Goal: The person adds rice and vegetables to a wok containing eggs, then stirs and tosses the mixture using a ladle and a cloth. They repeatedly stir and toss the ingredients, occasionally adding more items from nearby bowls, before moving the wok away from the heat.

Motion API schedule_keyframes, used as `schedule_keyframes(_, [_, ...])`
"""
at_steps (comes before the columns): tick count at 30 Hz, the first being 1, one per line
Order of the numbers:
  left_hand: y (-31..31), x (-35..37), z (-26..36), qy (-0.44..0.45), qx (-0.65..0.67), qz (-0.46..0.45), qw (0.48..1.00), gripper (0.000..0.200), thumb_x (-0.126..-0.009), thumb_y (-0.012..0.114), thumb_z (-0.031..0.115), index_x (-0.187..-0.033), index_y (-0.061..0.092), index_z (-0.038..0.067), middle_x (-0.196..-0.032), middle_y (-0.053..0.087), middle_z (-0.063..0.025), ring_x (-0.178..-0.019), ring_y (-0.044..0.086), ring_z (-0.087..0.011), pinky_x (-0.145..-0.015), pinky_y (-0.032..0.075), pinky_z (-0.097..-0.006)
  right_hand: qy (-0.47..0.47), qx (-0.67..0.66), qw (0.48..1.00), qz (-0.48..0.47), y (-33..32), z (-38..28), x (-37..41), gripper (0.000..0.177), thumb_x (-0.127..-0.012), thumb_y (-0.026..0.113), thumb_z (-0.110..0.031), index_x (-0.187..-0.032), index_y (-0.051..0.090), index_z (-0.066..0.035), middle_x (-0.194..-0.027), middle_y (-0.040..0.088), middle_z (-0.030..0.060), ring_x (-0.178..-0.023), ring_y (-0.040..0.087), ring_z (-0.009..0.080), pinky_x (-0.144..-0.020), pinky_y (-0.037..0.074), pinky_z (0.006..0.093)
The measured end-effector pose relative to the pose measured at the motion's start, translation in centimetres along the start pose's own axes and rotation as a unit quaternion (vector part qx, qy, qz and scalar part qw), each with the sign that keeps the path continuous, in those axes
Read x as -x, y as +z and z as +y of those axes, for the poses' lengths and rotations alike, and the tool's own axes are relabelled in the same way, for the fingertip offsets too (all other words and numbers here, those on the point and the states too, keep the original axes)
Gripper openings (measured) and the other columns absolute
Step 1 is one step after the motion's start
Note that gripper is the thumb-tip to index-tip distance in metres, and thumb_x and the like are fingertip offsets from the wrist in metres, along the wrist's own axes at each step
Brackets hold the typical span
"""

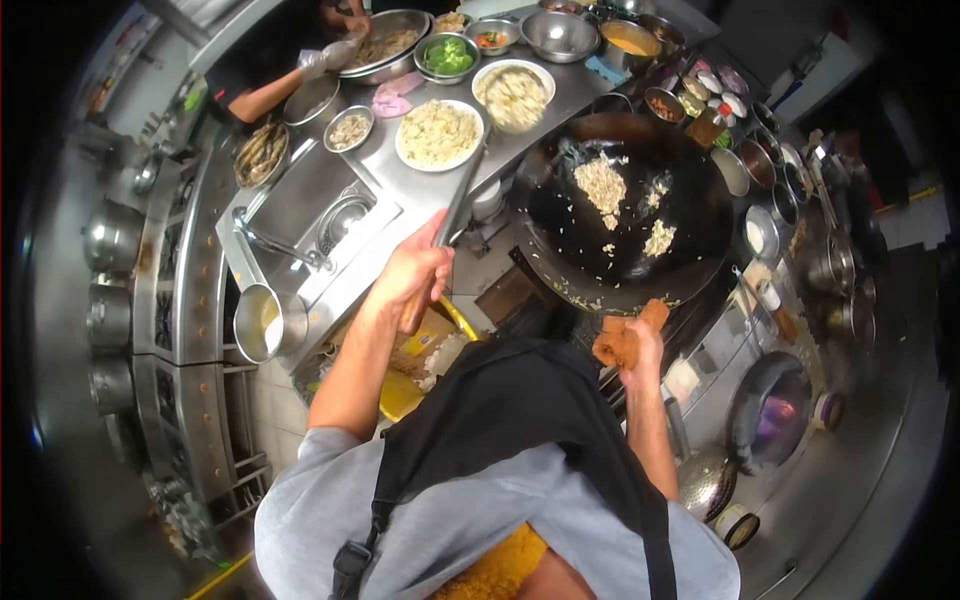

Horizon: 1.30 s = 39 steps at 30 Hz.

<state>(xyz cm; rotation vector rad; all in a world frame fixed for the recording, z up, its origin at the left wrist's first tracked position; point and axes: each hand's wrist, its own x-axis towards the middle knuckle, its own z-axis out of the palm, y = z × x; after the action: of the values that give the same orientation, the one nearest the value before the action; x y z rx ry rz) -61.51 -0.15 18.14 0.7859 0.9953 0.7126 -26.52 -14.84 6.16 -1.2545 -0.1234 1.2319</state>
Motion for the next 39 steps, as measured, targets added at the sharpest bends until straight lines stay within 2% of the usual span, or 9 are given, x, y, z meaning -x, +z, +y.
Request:
schedule_keyframes(6, [2.7,-11.3,2.8,0.078,-0.228,0.165,0.956,0.079,-0.086,0.054,0.001,-0.16,0.028,0.009,-0.066,0.054,-0.0019,-0.045,0.049,-0.0124,-0.042,0.044,-0.0292,0.003,0.002,1.0,-0.03,1.5,-6.4,-6.1,0.026,-0.082,0.063,-0.007,-0.107,0.059,-0.001,-0.093,0.064,0.009,-0.082,0.067,0.0243,-0.073,0.057,0.0391])
schedule_keyframes(16, [5.0,-19.2,1.3,0.066,-0.298,0.241,0.921,0.077,-0.088,0.054,0.005,-0.16,0.028,0.009,-0.067,0.059,-0.0066,-0.048,0.052,-0.0147,-0.047,0.047,-0.0325,0.013,0.063,0.997,-0.044,2.3,-13.6,-12.6,0.027,-0.082,0.062,-0.007,-0.108,0.058,-0.002,-0.093,0.063,0.0069,-0.082,0.065,0.0206,-0.073,0.056,0.0368])
schedule_keyframes(19, [3.8,-20.6,-0.6,0.05,-0.402,0.27,0.873,0.076,-0.089,0.056,0.008,-0.16,0.029,0.012,-0.075,0.067,-0.015,-0.055,0.063,-0.0247,-0.056,0.053,-0.0389,0.01,0.063,0.997,-0.041,3.1,-15.0,-13.6,0.027,-0.081,0.062,-0.007,-0.108,0.058,-0.002,-0.093,0.062,0.0067,-0.082,0.065,0.0206,-0.073,0.055,0.0363])
schedule_keyframes(21, [2.8,-21.1,-2.0,0.128,-0.538,0.287,0.782,0.075,-0.09,0.057,0.011,-0.16,0.031,0.017,-0.087,0.072,-0.0235,-0.072,0.071,-0.0362,-0.07,0.055,-0.0448,0.016,0.072,0.997,-0.039,3.3,-15.5,-14.3,0.027,-0.081,0.062,-0.007,-0.107,0.059,-0.002,-0.092,0.062,0.0067,-0.081,0.065,0.0207,-0.073,0.055,0.0362])
schedule_keyframes(24, [3.1,-20.7,-1.9,0.109,-0.572,0.299,0.756,0.074,-0.09,0.059,0.013,-0.159,0.032,0.02,-0.095,0.071,-0.0277,-0.088,0.071,-0.0426,-0.08,0.054,-0.0479,0.026,0.081,0.996,-0.038,3.6,-15.9,-15.4,0.026,-0.082,0.063,-0.008,-0.107,0.059,-0.001,-0.091,0.062,0.0066,-0.081,0.065,0.0211,-0.073,0.055,0.0364])
schedule_keyframes(28, [3.4,-20.0,-0.2,0.08,-0.542,0.306,0.778,0.075,-0.09,0.06,0.012,-0.159,0.031,0.019,-0.089,0.071,-0.0246,-0.082,0.071,-0.0371,-0.08,0.055,-0.0448,0.041,0.086,0.995,-0.009,5.8,-17.2,-14.8,0.023,-0.082,0.063,-0.007,-0.104,0.06,-0.001,-0.088,0.062,0.0062,-0.082,0.065,0.0221,-0.074,0.055,0.0374])
schedule_keyframes(32, [1.7,-19.6,0.4,0.138,-0.421,0.283,0.851,0.076,-0.09,0.06,0.009,-0.16,0.032,0.018,-0.074,0.062,-0.0124,-0.057,0.058,-0.0226,-0.065,0.054,-0.0394,0.018,0.029,0.999,-0.038,5.1,-15.4,-16.3,0.029,-0.083,0.062,-0.004,-0.111,0.057,-0.001,-0.096,0.063,0.0082,-0.088,0.065,0.0236,-0.078,0.056,0.0393])
schedule_keyframes(34, [2.4,-18.7,2.1,0.039,-0.294,0.243,0.924,0.075,-0.09,0.058,0.007,-0.16,0.032,0.016,-0.07,0.058,-0.0099,-0.051,0.054,-0.0187,-0.057,0.05,-0.0375,0.022,0.024,0.999,-0.041,5.0,-14.9,-16.7,0.031,-0.083,0.062,-0.004,-0.113,0.055,-0.001,-0.099,0.063,0.0091,-0.091,0.065,0.024,-0.08,0.056,0.04])
schedule_keyframes(39, [0.9,-16.9,2.4,0.079,-0.39,0.226,0.889,0.075,-0.092,0.057,0.004,-0.161,0.03,0.019,-0.064,0.054,-0.0033,-0.05,0.049,-0.0123,-0.055,0.049,-0.0299,0.006,0.022,0.999,-0.027,8.1,-14.9,-15.9,0.027,-0.083,0.062,-0.005,-0.11,0.057,0.0,-0.098,0.064,0.0099,-0.087,0.066,0.024,-0.077,0.056,0.0392])
